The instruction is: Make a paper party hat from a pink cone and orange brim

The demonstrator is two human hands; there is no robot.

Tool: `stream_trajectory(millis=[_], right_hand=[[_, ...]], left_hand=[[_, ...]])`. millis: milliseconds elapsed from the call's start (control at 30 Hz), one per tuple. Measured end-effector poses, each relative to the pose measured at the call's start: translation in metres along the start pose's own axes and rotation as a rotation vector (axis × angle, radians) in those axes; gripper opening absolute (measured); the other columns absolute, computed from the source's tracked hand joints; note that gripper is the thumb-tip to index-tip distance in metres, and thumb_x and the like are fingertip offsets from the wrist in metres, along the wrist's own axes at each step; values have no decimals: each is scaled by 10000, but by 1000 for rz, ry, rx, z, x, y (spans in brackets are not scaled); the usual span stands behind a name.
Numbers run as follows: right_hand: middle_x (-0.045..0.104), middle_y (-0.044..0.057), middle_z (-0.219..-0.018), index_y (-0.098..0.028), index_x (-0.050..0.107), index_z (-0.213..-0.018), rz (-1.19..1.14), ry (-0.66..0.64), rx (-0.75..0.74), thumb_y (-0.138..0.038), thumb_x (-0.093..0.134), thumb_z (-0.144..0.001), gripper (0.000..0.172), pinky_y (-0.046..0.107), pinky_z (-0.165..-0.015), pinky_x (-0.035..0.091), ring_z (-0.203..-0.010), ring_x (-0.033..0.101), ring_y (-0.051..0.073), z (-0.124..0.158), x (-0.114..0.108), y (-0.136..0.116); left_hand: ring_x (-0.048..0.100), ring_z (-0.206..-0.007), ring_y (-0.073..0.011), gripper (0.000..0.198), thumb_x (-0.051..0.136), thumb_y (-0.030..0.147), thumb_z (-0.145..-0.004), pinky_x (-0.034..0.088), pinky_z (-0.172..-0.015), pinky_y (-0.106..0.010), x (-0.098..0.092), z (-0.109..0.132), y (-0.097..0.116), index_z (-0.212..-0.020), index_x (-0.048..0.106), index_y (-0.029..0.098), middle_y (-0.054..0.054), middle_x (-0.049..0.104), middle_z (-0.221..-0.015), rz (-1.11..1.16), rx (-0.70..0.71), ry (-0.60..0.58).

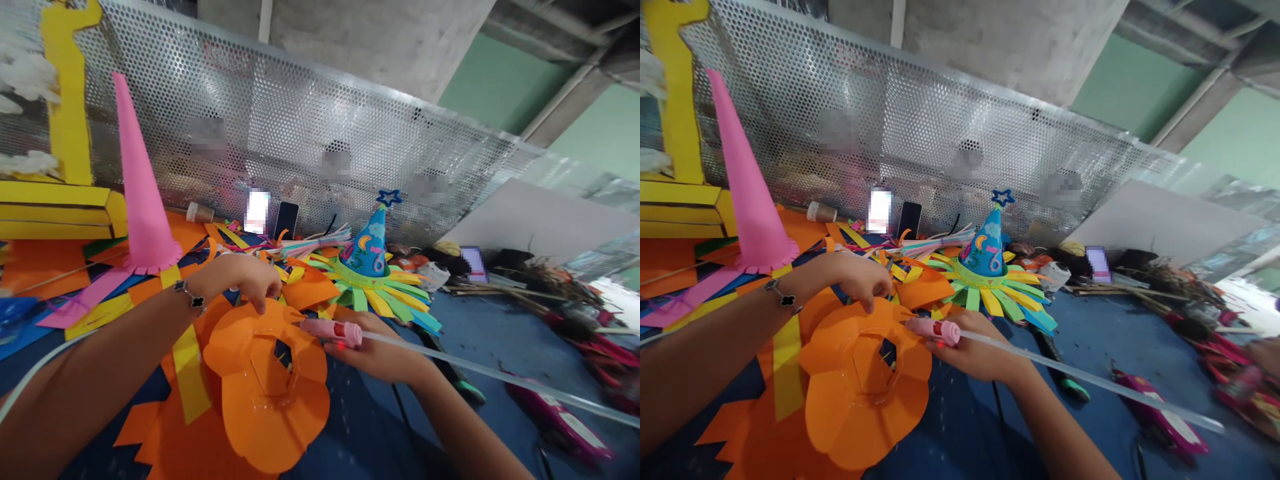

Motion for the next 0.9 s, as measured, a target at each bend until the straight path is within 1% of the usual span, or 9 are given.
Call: stream_trajectory(millis=[100,233,333,433,467,533,667,800,900], right_hand=[[744,41,-841,-226,778,-1016,-70,71,-11,-525,574,-1014,361,294,-684,480,-727,621,183,1,-3,4],[794,73,-1078,-255,766,-1239,-276,90,26,-555,604,-996,418,365,-879,570,-1003,692,254,1,-5,9],[770,63,-988,-226,777,-1144,-486,75,131,-600,688,-924,442,333,-743,579,-848,684,219,1,-6,21],[625,-3,-674,-179,720,-841,-641,98,288,-724,777,-773,552,248,-480,417,-534,495,119,8,-14,39],[587,-15,-628,-172,698,-800,-657,100,311,-768,768,-747,602,240,-459,384,-509,463,108,13,-18,43],[631,11,-678,-157,704,-808,-673,92,350,-823,772,-686,681,236,-479,400,-549,511,117,26,-29,48],[631,19,-614,-142,722,-750,-661,-6,474,-827,821,-605,707,224,-426,383,-482,502,110,66,-43,54],[674,45,-627,-129,726,-803,-639,-118,632,-867,804,-546,786,215,-381,380,-434,505,105,115,-36,64],[716,56,-680,-146,692,-863,-612,-177,731,-800,821,-574,727,210,-391,394,-436,519,103,144,-23,73]], left_hand=[[601,-673,-208,257,781,374,-702,418,-608,-317,-3,3,-2,-929,758,255,-50,756,-910,-61,-12,-64],[613,-736,-217,280,750,356,-722,403,-624,-317,-19,13,-7,-970,747,226,-62,747,-974,-64,-11,-9],[631,-841,-228,318,715,350,-749,399,-651,-303,-35,27,-13,-1032,729,205,-77,737,-1077,-49,-16,45],[639,-880,-228,321,679,392,-782,396,-674,-296,-50,43,-22,-1043,715,208,-72,726,-1092,-27,-26,94],[638,-873,-227,313,672,409,-786,394,-676,-297,-55,48,-24,-1026,712,212,-64,723,-1060,-11,-23,114],[631,-847,-225,289,667,429,-782,386,-675,-298,-63,57,-28,-977,705,219,-50,710,-980,34,-4,160],[610,-793,-219,235,644,428,-793,377,-652,-297,-74,70,-32,-895,671,219,-45,691,-901,101,17,219],[606,-771,-223,242,628,453,-819,385,-641,-300,-80,78,-36,-895,669,227,-41,677,-858,122,33,253],[602,-759,-223,258,649,488,-797,396,-637,-297,-84,83,-42,-881,668,245,-31,664,-837,194,24,284]])
Point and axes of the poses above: each hand's wrist, its own z-axis away from the middle knuckle, its own x-axis out of the palm, y = z × x, the point moved 6 cm from there along -z, towards the middle knuckle
